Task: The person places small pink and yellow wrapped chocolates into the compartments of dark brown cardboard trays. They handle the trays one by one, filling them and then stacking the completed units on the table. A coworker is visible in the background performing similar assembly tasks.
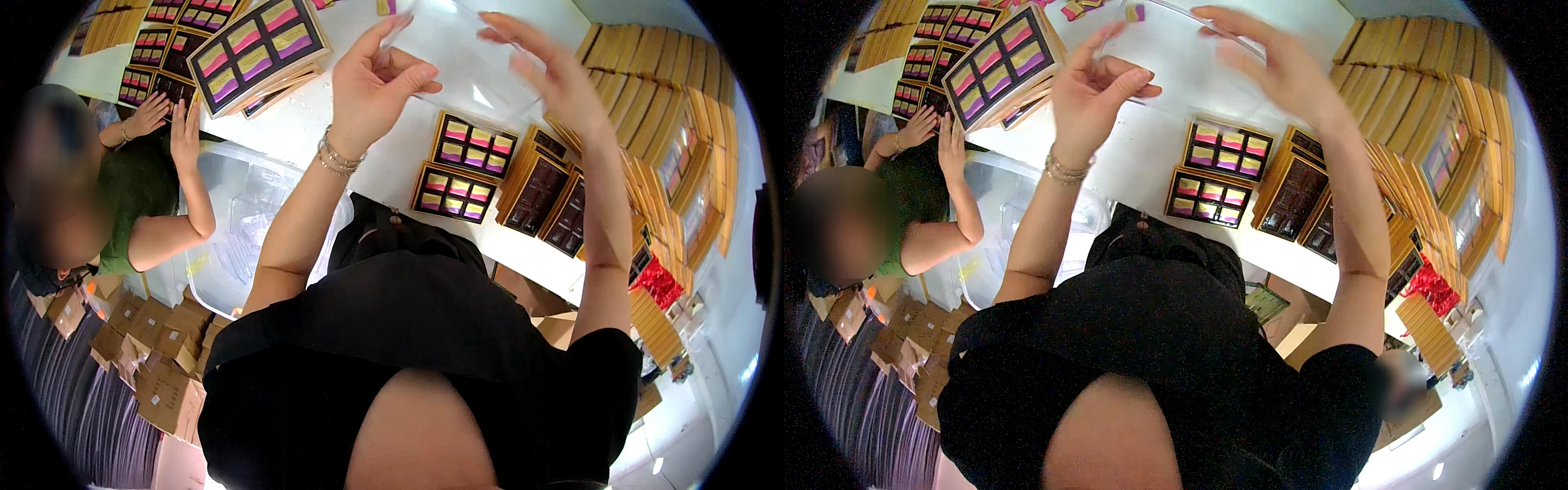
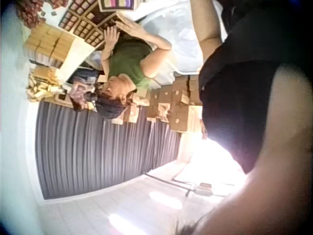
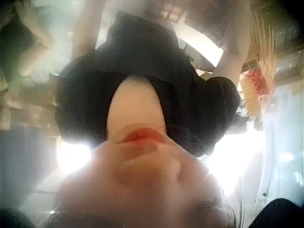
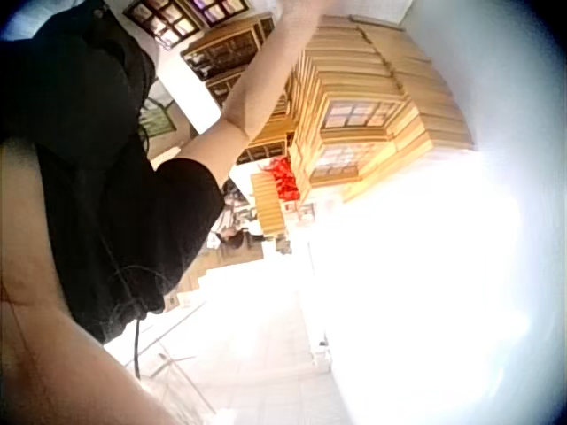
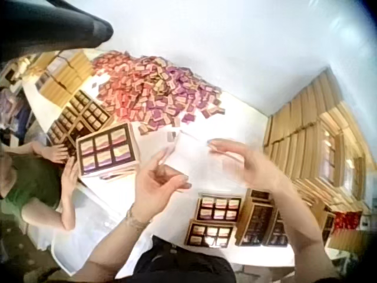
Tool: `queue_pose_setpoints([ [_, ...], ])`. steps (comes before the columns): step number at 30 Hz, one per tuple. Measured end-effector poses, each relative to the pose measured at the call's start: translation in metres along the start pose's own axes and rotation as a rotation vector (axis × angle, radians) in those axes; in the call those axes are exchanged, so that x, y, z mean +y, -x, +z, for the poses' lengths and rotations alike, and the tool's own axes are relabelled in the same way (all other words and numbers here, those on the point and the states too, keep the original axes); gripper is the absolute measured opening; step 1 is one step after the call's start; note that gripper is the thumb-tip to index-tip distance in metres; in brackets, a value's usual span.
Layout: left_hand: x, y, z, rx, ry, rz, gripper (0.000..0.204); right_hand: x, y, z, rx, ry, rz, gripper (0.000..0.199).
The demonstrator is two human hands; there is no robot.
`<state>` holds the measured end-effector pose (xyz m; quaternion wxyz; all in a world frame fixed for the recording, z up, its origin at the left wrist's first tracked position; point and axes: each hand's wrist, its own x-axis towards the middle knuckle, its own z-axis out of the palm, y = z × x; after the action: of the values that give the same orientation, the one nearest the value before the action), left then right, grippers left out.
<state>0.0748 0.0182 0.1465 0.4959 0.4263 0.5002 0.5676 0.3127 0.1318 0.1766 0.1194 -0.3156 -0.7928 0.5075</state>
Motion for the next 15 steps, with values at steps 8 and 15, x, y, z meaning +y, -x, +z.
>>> queue_pose_setpoints([
  [8,-0.104,0.061,0.049,-0.045,0.033,-0.314,0.053,0.013,0.097,0.081,0.201,1.042,0.367,0.108],
  [15,-0.184,0.071,0.05,-0.071,-0.739,-0.023,0.05,0.064,0.12,0.075,0.236,0.668,0.24,0.115],
])
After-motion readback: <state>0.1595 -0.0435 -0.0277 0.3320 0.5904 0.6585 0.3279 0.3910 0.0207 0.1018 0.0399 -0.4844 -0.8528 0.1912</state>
